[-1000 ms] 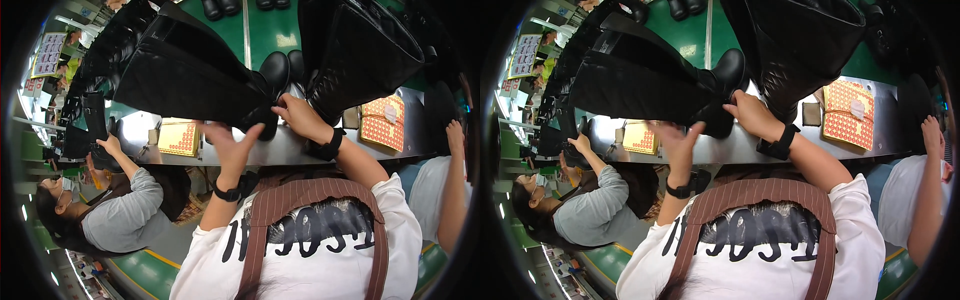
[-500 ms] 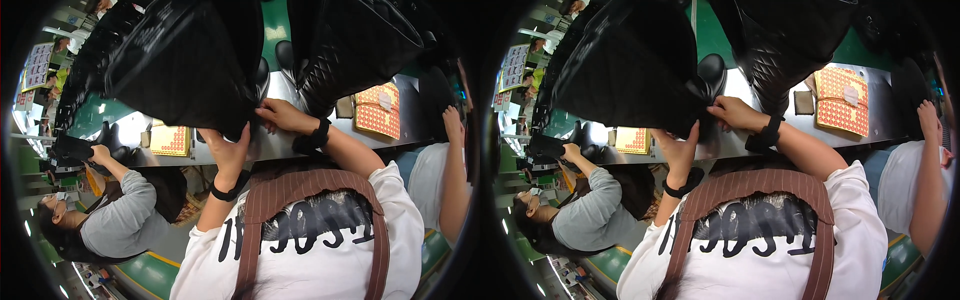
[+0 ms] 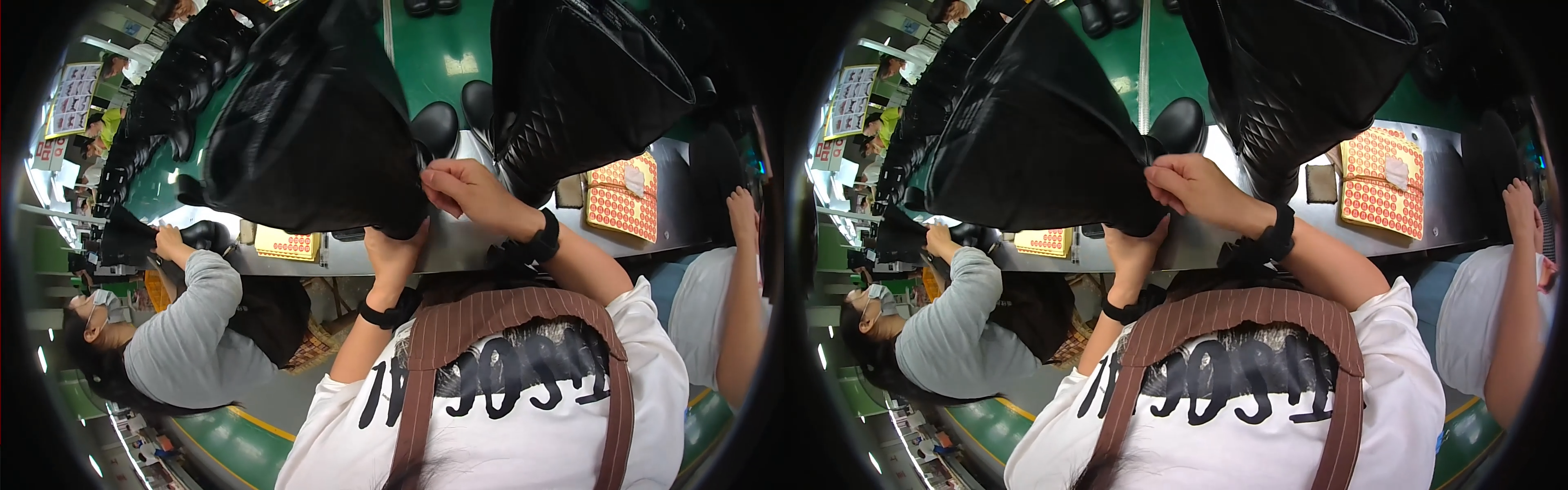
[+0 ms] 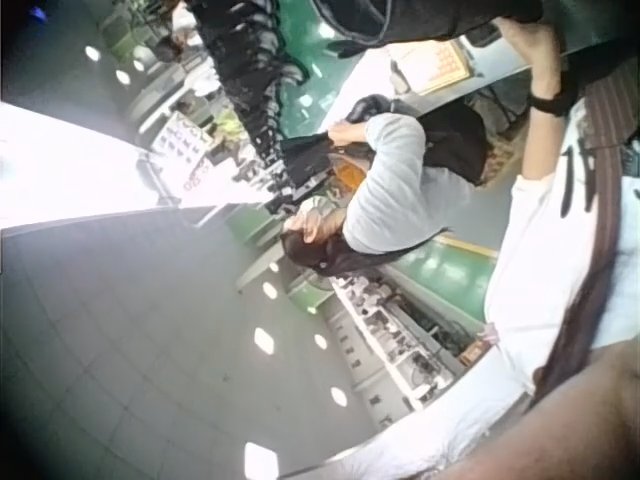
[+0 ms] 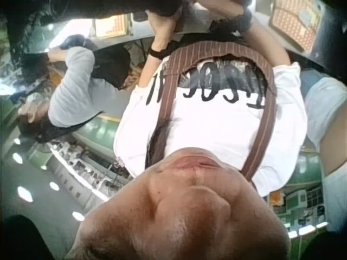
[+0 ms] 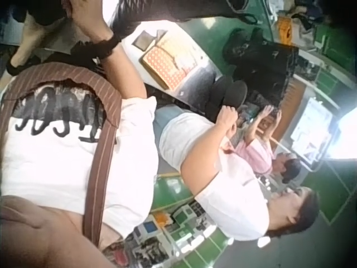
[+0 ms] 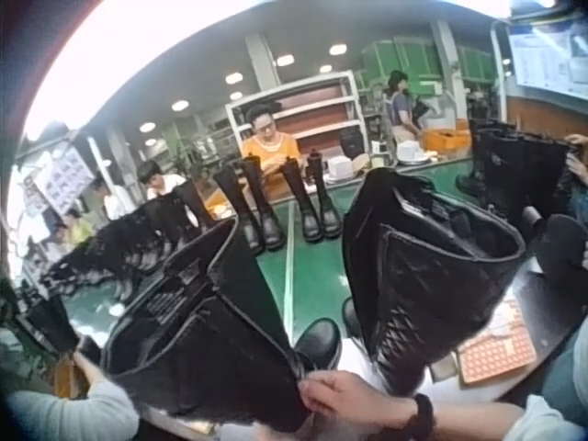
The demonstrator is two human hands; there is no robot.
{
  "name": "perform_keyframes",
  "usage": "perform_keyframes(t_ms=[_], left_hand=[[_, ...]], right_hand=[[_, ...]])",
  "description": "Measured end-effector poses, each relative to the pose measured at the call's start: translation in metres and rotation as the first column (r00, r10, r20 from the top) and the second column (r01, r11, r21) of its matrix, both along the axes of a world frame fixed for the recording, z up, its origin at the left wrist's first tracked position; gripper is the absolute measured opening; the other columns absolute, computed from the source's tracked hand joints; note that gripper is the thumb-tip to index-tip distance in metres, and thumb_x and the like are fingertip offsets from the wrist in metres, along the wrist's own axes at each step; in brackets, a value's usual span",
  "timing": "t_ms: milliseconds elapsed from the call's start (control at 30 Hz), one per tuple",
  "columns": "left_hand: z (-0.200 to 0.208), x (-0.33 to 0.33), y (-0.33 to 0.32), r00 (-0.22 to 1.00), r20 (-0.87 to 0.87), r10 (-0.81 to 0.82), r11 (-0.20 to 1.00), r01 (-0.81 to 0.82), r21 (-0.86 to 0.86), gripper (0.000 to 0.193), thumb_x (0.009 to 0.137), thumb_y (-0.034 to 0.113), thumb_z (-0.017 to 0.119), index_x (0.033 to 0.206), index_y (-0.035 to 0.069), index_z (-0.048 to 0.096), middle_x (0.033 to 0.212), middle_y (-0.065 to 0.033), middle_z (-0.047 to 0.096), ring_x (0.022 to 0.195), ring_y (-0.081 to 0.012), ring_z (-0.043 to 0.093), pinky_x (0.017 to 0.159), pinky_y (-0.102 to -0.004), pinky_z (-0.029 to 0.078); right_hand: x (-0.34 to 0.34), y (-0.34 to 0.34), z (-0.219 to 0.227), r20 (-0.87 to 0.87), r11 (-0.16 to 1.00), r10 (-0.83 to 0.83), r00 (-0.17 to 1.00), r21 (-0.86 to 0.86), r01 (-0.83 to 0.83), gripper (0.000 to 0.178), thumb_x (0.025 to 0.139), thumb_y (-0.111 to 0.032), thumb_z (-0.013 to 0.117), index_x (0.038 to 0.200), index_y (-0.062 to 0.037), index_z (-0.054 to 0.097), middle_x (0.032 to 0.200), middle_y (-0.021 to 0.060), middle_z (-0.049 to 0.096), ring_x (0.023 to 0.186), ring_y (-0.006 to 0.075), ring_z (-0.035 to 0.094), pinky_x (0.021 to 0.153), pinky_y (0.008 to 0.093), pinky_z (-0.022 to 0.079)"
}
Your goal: The recorder is inspecting and cleaning black tall boots on a conveyor belt in a manufacturing setting, checking zippers and wiping surfaces.
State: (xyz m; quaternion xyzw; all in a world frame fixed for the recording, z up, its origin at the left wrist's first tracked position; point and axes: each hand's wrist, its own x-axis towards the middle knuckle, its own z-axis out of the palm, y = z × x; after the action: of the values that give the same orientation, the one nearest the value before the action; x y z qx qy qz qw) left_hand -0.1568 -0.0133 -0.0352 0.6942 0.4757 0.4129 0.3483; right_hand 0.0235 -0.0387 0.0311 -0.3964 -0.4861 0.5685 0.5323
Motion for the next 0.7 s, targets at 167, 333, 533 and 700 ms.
perform_keyframes(t_ms=[167,333,533,700], left_hand=[[0.003,0.005,-0.004,0.996,0.058,0.066,0.996,-0.069,0.048,0.069,0.065,0.014,0.086,0.119,-0.006,0.048,0.109,-0.0184,0.065,0.100,-0.0274,0.065,0.088,-0.0346,0.049],[-0.001,0.017,0.003,0.994,0.108,0.013,0.994,-0.024,0.107,0.063,0.067,0.013,0.084,0.118,-0.006,0.051,0.108,-0.0180,0.066,0.099,-0.0264,0.066,0.087,-0.0350,0.050],[-0.011,0.032,0.003,0.983,0.183,-0.010,0.995,-0.010,0.103,0.059,0.065,0.012,0.085,0.115,-0.004,0.057,0.106,-0.0166,0.067,0.096,-0.0254,0.066,0.084,-0.0342,0.051],[0.021,0.008,0.002,0.989,-0.142,-0.039,0.946,0.083,0.313,0.064,0.070,0.023,0.085,0.115,-0.007,0.050,0.100,-0.0230,0.065,0.092,-0.0354,0.066,0.079,-0.0395,0.052]], right_hand=[[-0.019,-0.009,0.068,-0.040,0.995,-0.080,0.996,0.055,0.082,0.032,0.102,-0.023,0.044,0.077,-0.0047,0.054,0.068,-0.0005,0.051,0.054,0.0067,0.047,0.050,0.0203,0.036],[-0.002,-0.015,0.136,-0.126,0.962,-0.112,0.986,0.234,0.139,0.034,0.102,-0.024,0.044,0.077,-0.0028,0.055,0.068,0.0014,0.053,0.052,0.0075,0.048,0.049,0.0196,0.038],[0.009,-0.030,0.148,0.077,0.950,-0.117,0.990,0.300,0.089,0.034,0.102,-0.024,0.044,0.088,-0.0004,0.062,0.079,0.0034,0.060,0.062,0.0074,0.055,0.055,0.0218,0.044],[0.034,-0.104,0.140,0.091,0.121,-0.883,0.461,0.992,0.036,0.037,0.072,-0.014,0.080,0.101,-0.0048,0.060,0.092,0.0059,0.057,0.065,0.0170,0.055,0.058,0.0285,0.042]])
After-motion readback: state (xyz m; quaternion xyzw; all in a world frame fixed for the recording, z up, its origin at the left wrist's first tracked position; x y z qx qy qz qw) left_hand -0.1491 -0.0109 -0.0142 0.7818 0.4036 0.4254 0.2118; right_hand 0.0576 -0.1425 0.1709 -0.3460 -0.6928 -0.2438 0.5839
